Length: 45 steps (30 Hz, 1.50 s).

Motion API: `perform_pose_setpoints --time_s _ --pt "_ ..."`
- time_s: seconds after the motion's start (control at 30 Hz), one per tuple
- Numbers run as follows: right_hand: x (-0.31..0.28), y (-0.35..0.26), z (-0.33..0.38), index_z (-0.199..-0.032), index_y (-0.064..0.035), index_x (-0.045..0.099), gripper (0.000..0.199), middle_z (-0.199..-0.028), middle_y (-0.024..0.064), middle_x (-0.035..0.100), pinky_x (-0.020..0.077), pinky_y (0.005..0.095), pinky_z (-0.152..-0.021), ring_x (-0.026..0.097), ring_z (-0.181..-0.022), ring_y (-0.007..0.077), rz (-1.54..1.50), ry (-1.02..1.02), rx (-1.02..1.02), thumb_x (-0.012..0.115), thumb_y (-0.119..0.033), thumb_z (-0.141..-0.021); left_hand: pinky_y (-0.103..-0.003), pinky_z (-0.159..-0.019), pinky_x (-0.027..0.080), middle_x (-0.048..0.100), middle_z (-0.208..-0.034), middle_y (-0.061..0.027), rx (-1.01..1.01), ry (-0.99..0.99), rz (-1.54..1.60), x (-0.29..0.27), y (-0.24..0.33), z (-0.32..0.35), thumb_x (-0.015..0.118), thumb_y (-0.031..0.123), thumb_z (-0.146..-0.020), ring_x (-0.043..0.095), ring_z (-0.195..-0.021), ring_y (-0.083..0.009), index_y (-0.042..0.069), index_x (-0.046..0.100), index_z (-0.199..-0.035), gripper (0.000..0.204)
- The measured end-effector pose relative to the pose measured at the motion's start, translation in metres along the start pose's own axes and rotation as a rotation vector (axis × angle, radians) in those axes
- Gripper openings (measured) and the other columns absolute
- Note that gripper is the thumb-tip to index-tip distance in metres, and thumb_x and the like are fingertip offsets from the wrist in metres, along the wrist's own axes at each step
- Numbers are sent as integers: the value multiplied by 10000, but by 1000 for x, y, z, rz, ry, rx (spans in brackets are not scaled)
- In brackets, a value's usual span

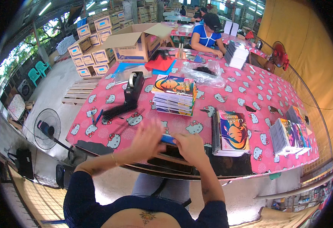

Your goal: The person is binding booklets by hand, sliding blue plastic combs onto the spines of stacks of paper and using a wooden jig for alignment.

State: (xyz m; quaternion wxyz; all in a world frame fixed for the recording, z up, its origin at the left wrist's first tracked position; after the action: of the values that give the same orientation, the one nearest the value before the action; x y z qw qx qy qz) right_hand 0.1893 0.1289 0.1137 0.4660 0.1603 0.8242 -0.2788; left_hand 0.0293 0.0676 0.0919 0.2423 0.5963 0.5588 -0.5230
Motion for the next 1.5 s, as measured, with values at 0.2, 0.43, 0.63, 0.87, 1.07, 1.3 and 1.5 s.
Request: perform_pose_setpoints --time_s 0.2,0.43,0.63,0.87,1.07,1.3,1.5 --pt "2 -1 3 -1132 -130 695 256 -852 115 711 494 444 -718 681 -797 324 -45 35 -6 681 -158 -878 -633 -1131 243 363 -1530 -271 167 87 206 21 23 22 624 545 -868 355 -1431 -378 -23 366 -1466 864" --pt "-1 0 5 -1181 -121 661 318 -896 148 704 498 441 -720 677 -830 356 -94 -27 68 695 -192 -873 -623 -1133 252 392 -1508 -266 197 105 146 21 24 16 577 538 -905 361 -1433 -377 -50 376 -1448 825" --pt "-27 -17 14 -1297 -115 580 509 -1025 128 711 523 421 -786 688 -883 345 121 189 -106 765 -176 -826 -566 -1105 322 416 -1506 -220 179 115 127 10 17 2 571 497 -924 394 -1401 -350 -26 402 -1453 763" --pt "21 60 58 -1322 -54 533 512 -1068 88 669 519 285 -854 637 -979 135 -988 295 326 759 -19 -863 -614 -1145 242 428 -1497 -229 297 33 196 11 41 0 562 479 -938 372 -1428 -346 -34 403 -1449 741" --pt "45 61 61 -1296 -55 520 473 -1105 81 638 515 287 -830 628 -971 147 -1049 335 352 733 -19 -875 -608 -1158 215 382 -1549 -221 169 47 168 -18 30 -25 545 493 -946 317 -1468 -349 -27 364 -1495 779" --pt "52 71 72 -1147 -21 627 263 -913 -1 649 469 254 -749 559 -810 70 -941 229 382 715 -69 -904 -533 -1206 154 384 -1550 -211 3 237 69 -30 17 -56 476 520 -975 307 -1481 -323 0 359 -1511 755" --pt "49 65 70 -1084 5 682 175 -852 -3 668 454 260 -684 538 -764 66 -856 166 319 675 -91 -938 -545 -1186 186 361 -1564 -209 385 212 320 21 67 2 501 499 -968 284 -1486 -337 3 382 -1500 736"
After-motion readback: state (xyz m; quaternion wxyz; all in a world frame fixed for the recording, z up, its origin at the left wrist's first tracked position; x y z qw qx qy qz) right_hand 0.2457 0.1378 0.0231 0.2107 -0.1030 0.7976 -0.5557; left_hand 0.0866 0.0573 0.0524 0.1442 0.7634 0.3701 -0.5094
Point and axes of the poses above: each hand's wrist, its own z-axis away from the middle knuckle, its own x-axis out of the palm, y = z × x, the point moved 5 cm from there along -z, towards the middle knuckle
